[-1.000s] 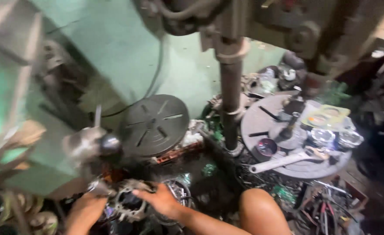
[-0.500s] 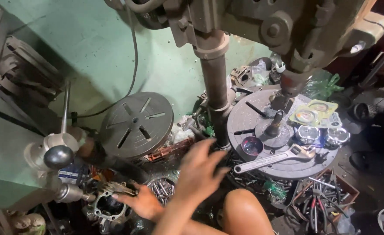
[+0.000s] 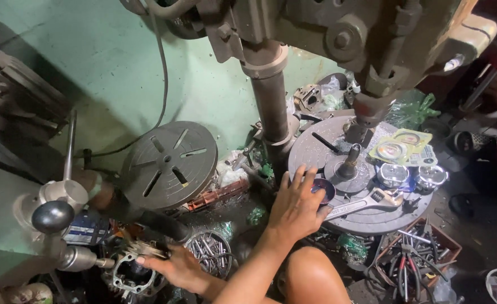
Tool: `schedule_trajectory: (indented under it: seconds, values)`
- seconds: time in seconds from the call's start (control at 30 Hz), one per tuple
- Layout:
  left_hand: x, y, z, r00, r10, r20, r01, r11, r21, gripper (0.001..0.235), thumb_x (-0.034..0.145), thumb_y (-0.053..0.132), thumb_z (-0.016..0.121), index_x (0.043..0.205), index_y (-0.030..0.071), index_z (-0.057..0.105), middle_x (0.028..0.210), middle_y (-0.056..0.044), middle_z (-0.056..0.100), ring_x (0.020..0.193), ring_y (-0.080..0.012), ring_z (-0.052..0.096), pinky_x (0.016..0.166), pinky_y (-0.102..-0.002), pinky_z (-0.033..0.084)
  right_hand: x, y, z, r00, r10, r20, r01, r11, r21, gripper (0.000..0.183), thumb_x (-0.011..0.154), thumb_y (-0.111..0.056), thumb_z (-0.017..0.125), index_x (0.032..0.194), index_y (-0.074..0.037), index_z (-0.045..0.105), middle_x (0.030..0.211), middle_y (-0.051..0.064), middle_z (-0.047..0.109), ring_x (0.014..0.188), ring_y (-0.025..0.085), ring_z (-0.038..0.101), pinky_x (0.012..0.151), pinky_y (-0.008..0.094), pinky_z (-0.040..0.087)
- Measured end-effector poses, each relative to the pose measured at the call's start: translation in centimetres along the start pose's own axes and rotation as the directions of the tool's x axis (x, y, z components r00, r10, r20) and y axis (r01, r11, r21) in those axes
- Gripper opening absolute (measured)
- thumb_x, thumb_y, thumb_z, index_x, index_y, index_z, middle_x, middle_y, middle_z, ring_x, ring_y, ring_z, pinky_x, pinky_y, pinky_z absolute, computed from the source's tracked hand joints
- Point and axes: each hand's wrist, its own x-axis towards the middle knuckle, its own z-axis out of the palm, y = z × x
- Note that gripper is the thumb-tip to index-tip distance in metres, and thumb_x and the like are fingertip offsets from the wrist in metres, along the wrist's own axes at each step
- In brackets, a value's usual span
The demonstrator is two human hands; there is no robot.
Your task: Cleaning debris from drilled holes in a motorcycle engine cylinder block using a small manual tool at a drill press station.
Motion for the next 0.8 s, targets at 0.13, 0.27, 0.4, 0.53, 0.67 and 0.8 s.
schedule_trajectory:
  seconds: [0.13, 0.27, 0.4, 0.53, 0.67, 0.8]
  values:
    - [-0.1, 0.3, 0.1, 0.999, -0.008, -0.036, 0.01, 0.999, 0.038, 0.025, 0.07, 0.028, 0.067, 0.077, 0.004, 0.066, 0.119, -0.019, 0.047, 0.115, -0.0349, 0.04, 0.088, -0.055, 0.035, 1.6, 1.2, 0.3, 0.994, -0.105, 0.002, 0.105, 0.994, -0.004, 0.101, 0.063, -0.071, 0.044, 0.134, -0.002, 0.027, 0.085, 0.009, 0.048, 0.077, 0.02, 0.053, 0.077, 0.035, 0.047]
    - [-0.5, 0.2, 0.2, 0.998, -0.008, -0.057, 0.01, 0.999, 0.033, 0.021, 0.071, 0.024, 0.065, 0.074, 0.003, 0.067, 0.117, -0.019, 0.049, 0.115, -0.034, 0.04, 0.087, -0.055, 0.037, -0.4, -0.7, -0.2, 1.0, 0.009, -0.01, -0.009, 1.0, -0.014, 0.107, 0.053, -0.071, 0.042, 0.136, -0.007, 0.022, 0.139, 0.013, 0.029, 0.122, 0.03, 0.037, 0.098, 0.037, 0.035]
    - [-0.4, 0.5, -0.1, 0.995, 0.02, -0.102, -0.014, 0.999, 0.052, 0.02, 0.07, 0.023, 0.067, 0.069, 0.003, 0.064, 0.113, -0.018, 0.049, 0.111, -0.0332, 0.042, 0.081, -0.05, 0.04, 0.6, 0.6, 0.3, 0.992, -0.127, -0.004, 0.127, 0.992, 0.018, 0.084, 0.064, -0.068, 0.044, 0.124, -0.009, 0.041, 0.111, 0.012, 0.054, 0.084, 0.023, 0.055, 0.079, 0.036, 0.046]
    - [-0.4, 0.6, -0.2, 0.996, -0.051, -0.075, 0.049, 0.999, -0.021, 0.021, 0.071, 0.02, 0.065, 0.076, 0.0, 0.066, 0.115, -0.021, 0.049, 0.112, -0.0353, 0.043, 0.085, -0.053, 0.037, 1.1, 1.2, 0.5, 0.973, -0.225, -0.042, 0.228, 0.971, 0.078, 0.072, 0.066, -0.062, 0.05, 0.118, -0.012, 0.049, 0.11, 0.007, 0.056, 0.089, 0.021, 0.057, 0.075, 0.028, 0.046]
    - [-0.6, 0.7, -0.5, 0.99, -0.039, -0.133, 0.03, 0.997, -0.071, 0.016, 0.07, 0.016, 0.062, 0.072, 0.0, 0.065, 0.114, -0.022, 0.05, 0.109, -0.0374, 0.043, 0.084, -0.054, 0.037, -0.2, 0.1, 0.5, 0.962, -0.264, -0.07, 0.271, 0.953, 0.137, 0.059, 0.07, -0.051, 0.053, 0.116, -0.015, 0.053, 0.116, 0.003, 0.058, 0.105, 0.022, 0.056, 0.09, 0.031, 0.043]
    - [-2.4, 1.4, -3.7, 0.958, -0.16, -0.237, 0.096, 0.961, -0.258, 0.023, 0.068, 0.016, 0.065, 0.08, 0.0, 0.056, 0.115, -0.022, 0.046, 0.111, -0.0382, 0.043, 0.081, -0.051, 0.041, 2.1, 1.4, 1.1, 0.969, -0.24, -0.057, 0.237, 0.97, -0.053, 0.067, 0.067, -0.064, 0.041, 0.121, -0.025, 0.051, 0.121, 0.001, 0.054, 0.112, 0.02, 0.05, 0.095, 0.031, 0.037]
